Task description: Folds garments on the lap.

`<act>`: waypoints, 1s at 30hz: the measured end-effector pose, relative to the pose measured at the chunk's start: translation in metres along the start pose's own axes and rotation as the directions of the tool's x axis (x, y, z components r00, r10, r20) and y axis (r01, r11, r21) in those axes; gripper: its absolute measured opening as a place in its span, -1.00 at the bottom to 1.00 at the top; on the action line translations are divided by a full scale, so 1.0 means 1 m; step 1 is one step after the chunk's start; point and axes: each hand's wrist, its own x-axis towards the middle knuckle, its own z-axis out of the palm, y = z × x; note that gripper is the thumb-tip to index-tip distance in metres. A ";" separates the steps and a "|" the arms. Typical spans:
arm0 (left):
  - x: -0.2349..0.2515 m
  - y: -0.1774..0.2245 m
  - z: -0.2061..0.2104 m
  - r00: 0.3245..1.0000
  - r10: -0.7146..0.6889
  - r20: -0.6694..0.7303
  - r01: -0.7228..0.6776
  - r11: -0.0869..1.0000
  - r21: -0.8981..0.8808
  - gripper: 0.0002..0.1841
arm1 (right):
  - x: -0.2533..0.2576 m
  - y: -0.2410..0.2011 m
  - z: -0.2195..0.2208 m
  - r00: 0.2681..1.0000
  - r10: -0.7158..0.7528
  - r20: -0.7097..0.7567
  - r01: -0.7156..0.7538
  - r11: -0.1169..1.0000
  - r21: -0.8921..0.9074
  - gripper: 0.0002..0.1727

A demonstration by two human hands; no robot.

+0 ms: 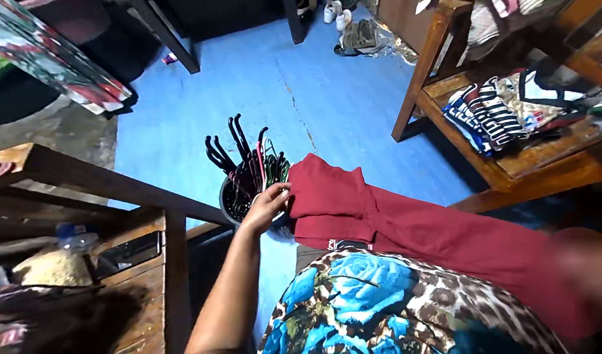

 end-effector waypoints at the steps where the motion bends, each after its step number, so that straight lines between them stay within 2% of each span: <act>1: 0.008 0.005 0.010 0.998 -0.002 -0.057 0.001 1.000 -0.014 -0.64 | 0.029 -0.030 0.017 0.996 -0.094 0.000 0.093 0.993 0.077 -0.61; 3: 0.020 0.013 0.023 0.990 0.008 -0.144 -0.026 0.993 -0.118 -0.70 | 0.077 -0.091 0.053 0.970 -0.207 0.128 0.172 0.955 0.241 -0.66; 5: 0.027 0.021 0.027 0.985 0.046 -0.168 -0.085 0.968 -0.236 -0.71 | 0.116 -0.145 0.089 0.921 -0.203 0.333 0.071 0.926 0.370 -0.65; 7: 0.027 0.027 0.024 0.992 0.072 -0.104 -0.099 0.954 -0.283 -0.63 | 0.149 -0.180 0.125 0.882 -0.156 0.445 -0.035 0.919 0.392 -0.62; 9: 0.025 0.030 0.018 0.999 0.049 -0.012 -0.051 0.956 -0.290 -0.49 | 0.177 -0.197 0.157 0.861 -0.111 0.497 -0.085 0.931 0.355 -0.59; 12: 0.021 0.030 0.007 0.994 0.036 0.104 -0.008 0.964 -0.265 -0.47 | 0.195 -0.207 0.185 0.834 -0.118 0.539 -0.066 0.948 0.310 -0.56; 15: 0.015 0.031 0.000 0.980 0.103 0.172 -0.057 0.965 -0.255 -0.47 | 0.196 -0.208 0.195 0.869 -0.207 0.450 0.011 0.916 0.400 -0.61; 18: 0.003 0.039 -0.011 0.955 0.235 0.182 -0.166 0.930 -0.329 -0.33 | 0.181 -0.216 0.182 0.902 -0.309 0.301 0.086 0.813 0.576 -0.56; 20: -0.007 0.041 -0.020 0.922 0.319 0.219 -0.229 0.906 -0.356 -0.26 | 0.166 -0.221 0.168 0.879 -0.391 0.272 0.117 0.731 0.672 -0.51; 22: -0.017 0.035 -0.028 0.909 0.309 0.281 -0.223 0.928 -0.298 -0.25 | 0.151 -0.220 0.161 0.842 -0.415 0.344 0.088 0.736 0.672 -0.52; 24: -0.023 0.022 -0.032 0.926 0.185 0.329 -0.132 0.975 -0.177 -0.36 | 0.145 -0.212 0.163 0.768 -0.363 0.528 0.030 0.844 0.536 -0.53; 26: -0.022 0.005 -0.032 0.930 0.083 0.357 -0.034 0.989 -0.143 -0.51 | 0.144 -0.204 0.173 0.692 -0.285 0.664 -0.036 0.904 0.425 -0.51; 28: -0.016 -0.007 -0.027 0.953 0.091 0.291 -0.025 0.974 -0.223 -0.56 | 0.145 -0.202 0.178 0.683 -0.289 0.670 -0.040 0.902 0.430 -0.45; 30: -0.010 -0.011 -0.017 0.974 0.127 0.190 -0.058 0.942 -0.329 -0.46 | 0.145 -0.203 0.181 0.711 -0.324 0.625 -0.014 0.881 0.472 -0.42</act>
